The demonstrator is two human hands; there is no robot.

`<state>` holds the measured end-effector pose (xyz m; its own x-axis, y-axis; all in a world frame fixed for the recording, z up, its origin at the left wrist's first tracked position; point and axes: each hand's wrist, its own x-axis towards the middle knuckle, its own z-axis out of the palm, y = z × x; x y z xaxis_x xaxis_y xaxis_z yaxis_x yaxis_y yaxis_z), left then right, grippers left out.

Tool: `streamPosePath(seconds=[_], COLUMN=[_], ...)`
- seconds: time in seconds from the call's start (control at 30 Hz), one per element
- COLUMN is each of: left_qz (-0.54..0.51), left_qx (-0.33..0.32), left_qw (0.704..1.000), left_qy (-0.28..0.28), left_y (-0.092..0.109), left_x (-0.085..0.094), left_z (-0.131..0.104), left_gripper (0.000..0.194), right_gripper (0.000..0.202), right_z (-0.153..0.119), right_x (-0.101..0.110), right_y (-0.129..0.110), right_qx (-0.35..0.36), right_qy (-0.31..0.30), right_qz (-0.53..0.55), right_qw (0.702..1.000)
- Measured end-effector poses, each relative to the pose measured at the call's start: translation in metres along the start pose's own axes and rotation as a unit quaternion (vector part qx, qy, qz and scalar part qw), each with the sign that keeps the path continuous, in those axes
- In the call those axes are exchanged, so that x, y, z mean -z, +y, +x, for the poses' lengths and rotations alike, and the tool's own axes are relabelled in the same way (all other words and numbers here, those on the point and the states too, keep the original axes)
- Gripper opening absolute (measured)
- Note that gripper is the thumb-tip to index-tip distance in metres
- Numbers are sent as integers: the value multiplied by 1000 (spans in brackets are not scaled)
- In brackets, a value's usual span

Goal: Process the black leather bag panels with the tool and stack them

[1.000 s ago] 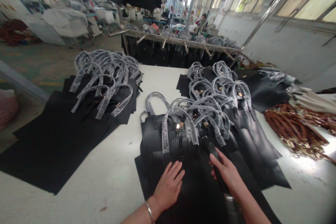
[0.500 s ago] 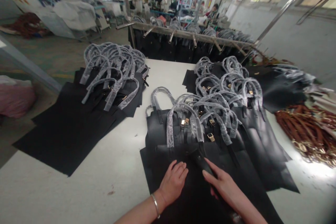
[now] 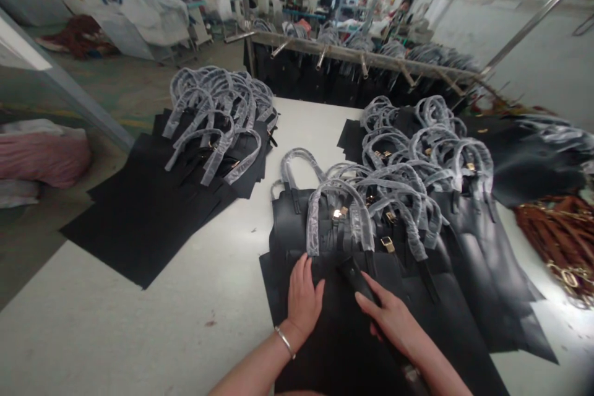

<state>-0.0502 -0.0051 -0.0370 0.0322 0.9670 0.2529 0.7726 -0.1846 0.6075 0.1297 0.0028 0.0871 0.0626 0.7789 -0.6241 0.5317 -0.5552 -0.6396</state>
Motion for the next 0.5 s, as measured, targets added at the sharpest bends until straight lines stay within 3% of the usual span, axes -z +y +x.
streamPosePath(seconds=[0.1,0.23,0.37,0.5], left_qz=[12,15,45,75], left_qx=[20,51,60,20], left_qw=[1000,998,996,994], left_qy=[-6,-19,-39,-74], left_y=[-2,-5,-7,-11], left_x=[-3,4,14,16], left_z=[9,32,64,85], left_gripper=[57,67,33,10], right_gripper=[68,73,78,76], right_z=[5,-2,-16,-20], right_x=[-1,16,28,10], right_y=[-11,-16,3,25], right_qx=[26,42,14,9], right_qy=[37,111,84,40], right_qz=[23,72,95,86], right_qw=[999,990,992,995])
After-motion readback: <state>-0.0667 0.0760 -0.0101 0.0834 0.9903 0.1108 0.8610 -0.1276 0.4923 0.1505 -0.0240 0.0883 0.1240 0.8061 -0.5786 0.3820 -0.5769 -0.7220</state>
